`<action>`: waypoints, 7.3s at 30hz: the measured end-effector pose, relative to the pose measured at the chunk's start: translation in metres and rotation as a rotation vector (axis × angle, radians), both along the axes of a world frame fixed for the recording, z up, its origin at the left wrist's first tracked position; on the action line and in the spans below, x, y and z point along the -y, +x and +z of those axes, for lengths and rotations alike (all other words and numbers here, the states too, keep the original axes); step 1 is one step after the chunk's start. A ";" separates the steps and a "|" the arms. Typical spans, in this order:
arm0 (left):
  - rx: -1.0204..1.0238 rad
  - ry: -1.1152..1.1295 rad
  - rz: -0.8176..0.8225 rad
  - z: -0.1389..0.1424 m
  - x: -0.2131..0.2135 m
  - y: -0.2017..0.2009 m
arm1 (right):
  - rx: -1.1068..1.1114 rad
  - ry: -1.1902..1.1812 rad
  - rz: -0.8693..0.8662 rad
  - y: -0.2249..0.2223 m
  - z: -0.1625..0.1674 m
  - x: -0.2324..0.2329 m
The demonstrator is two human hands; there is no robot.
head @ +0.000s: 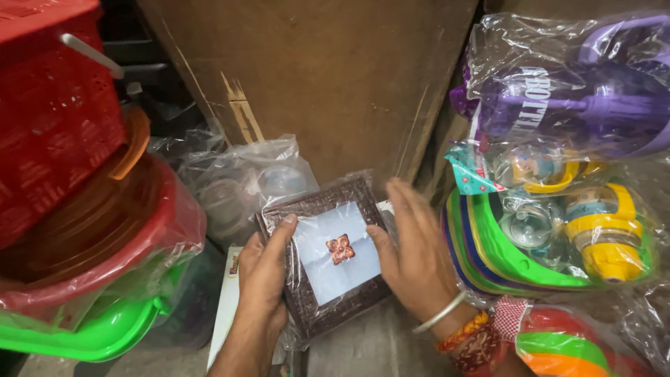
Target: The person assembles a square tray by placing a white plastic insert into a dark base, then adds a decorative lid with a central emblem. The person then places the assembled tray into a clear plastic bag and seals it.
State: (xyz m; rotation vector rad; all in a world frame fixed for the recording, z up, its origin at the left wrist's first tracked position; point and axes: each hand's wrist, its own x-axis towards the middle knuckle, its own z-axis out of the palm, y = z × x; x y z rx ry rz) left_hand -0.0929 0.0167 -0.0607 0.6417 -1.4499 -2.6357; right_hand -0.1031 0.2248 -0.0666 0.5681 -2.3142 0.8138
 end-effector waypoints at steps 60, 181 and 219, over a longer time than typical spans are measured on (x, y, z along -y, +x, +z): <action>-0.054 -0.390 0.136 -0.015 0.053 -0.023 | 1.392 -1.537 0.482 -0.013 0.003 -0.014; -0.218 -0.886 -0.190 -0.121 0.049 -0.072 | 0.311 0.200 0.634 -0.046 0.124 -0.043; -0.477 -0.892 -0.201 -0.091 0.036 -0.062 | 0.134 0.683 0.325 -0.023 0.158 -0.003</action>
